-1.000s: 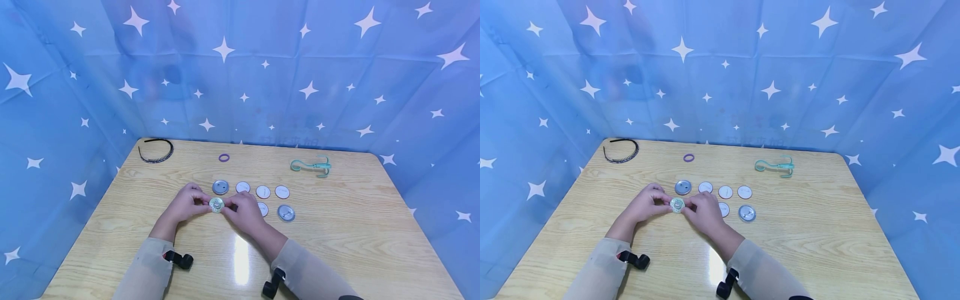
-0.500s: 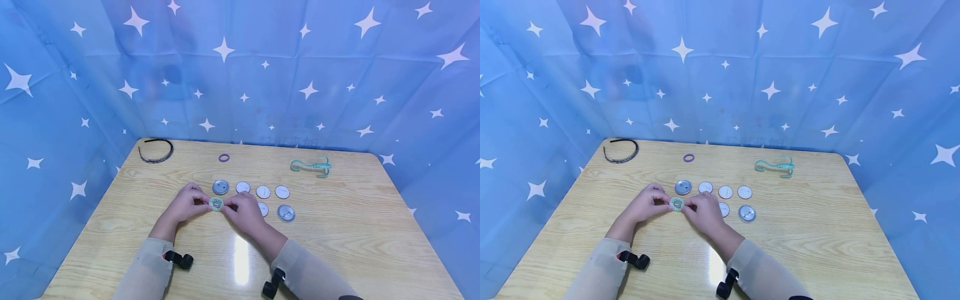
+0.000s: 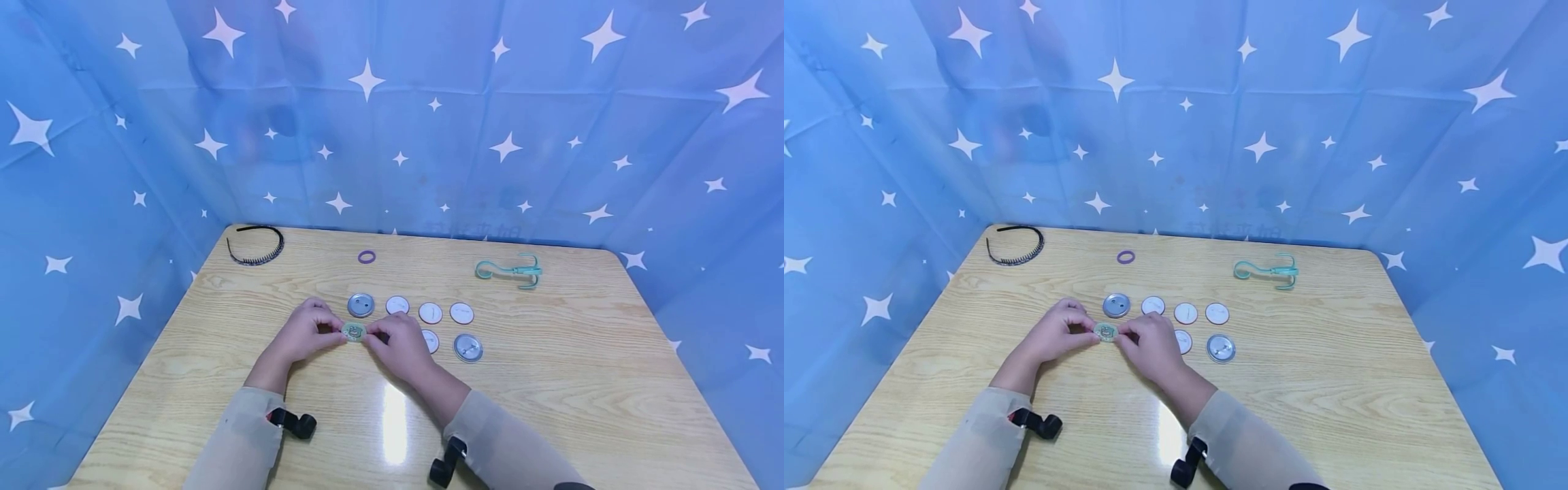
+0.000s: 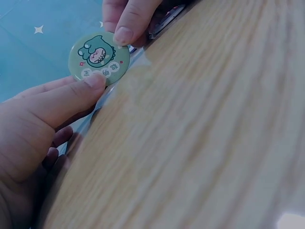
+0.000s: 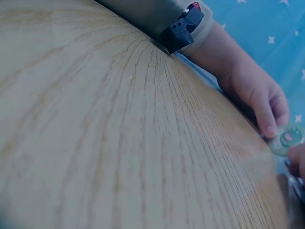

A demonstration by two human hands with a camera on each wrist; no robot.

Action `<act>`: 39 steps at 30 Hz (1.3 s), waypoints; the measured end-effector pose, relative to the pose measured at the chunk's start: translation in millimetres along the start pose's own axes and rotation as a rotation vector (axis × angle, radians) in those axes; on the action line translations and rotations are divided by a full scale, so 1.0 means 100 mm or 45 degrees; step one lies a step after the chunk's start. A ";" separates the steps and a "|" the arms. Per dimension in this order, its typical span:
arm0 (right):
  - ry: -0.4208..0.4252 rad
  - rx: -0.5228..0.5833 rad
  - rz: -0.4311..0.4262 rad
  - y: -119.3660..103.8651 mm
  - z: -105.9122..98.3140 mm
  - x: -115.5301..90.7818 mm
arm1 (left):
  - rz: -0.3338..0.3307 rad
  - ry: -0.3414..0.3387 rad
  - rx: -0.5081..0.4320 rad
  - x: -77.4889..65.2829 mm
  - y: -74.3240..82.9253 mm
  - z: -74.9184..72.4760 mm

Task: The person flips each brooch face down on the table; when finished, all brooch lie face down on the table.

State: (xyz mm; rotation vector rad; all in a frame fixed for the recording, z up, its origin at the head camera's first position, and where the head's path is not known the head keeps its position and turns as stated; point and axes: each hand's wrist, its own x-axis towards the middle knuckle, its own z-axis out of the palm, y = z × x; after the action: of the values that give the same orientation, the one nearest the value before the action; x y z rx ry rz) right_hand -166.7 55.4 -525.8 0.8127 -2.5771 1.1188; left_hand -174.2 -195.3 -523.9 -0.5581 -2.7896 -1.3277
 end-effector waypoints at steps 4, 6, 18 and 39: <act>0.018 0.001 -0.044 0.00 -0.01 0.00 | 0.013 0.015 -0.012 0.00 0.00 0.00; 0.024 -0.002 -0.063 0.01 0.00 0.00 | 0.020 0.021 -0.019 0.00 -0.01 0.01; -0.011 -0.033 -0.084 0.03 0.00 0.00 | 0.067 0.056 0.003 0.02 -0.01 0.02; -0.020 -0.091 -0.142 0.05 0.00 -0.01 | 0.209 0.038 -0.228 0.00 -0.07 0.01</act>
State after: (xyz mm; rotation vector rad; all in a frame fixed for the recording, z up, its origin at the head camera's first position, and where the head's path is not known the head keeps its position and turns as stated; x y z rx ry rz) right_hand -168.7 58.4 -529.5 0.9385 -2.5336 0.9861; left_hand -176.5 -198.9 -529.9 -0.7471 -2.5529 -1.5432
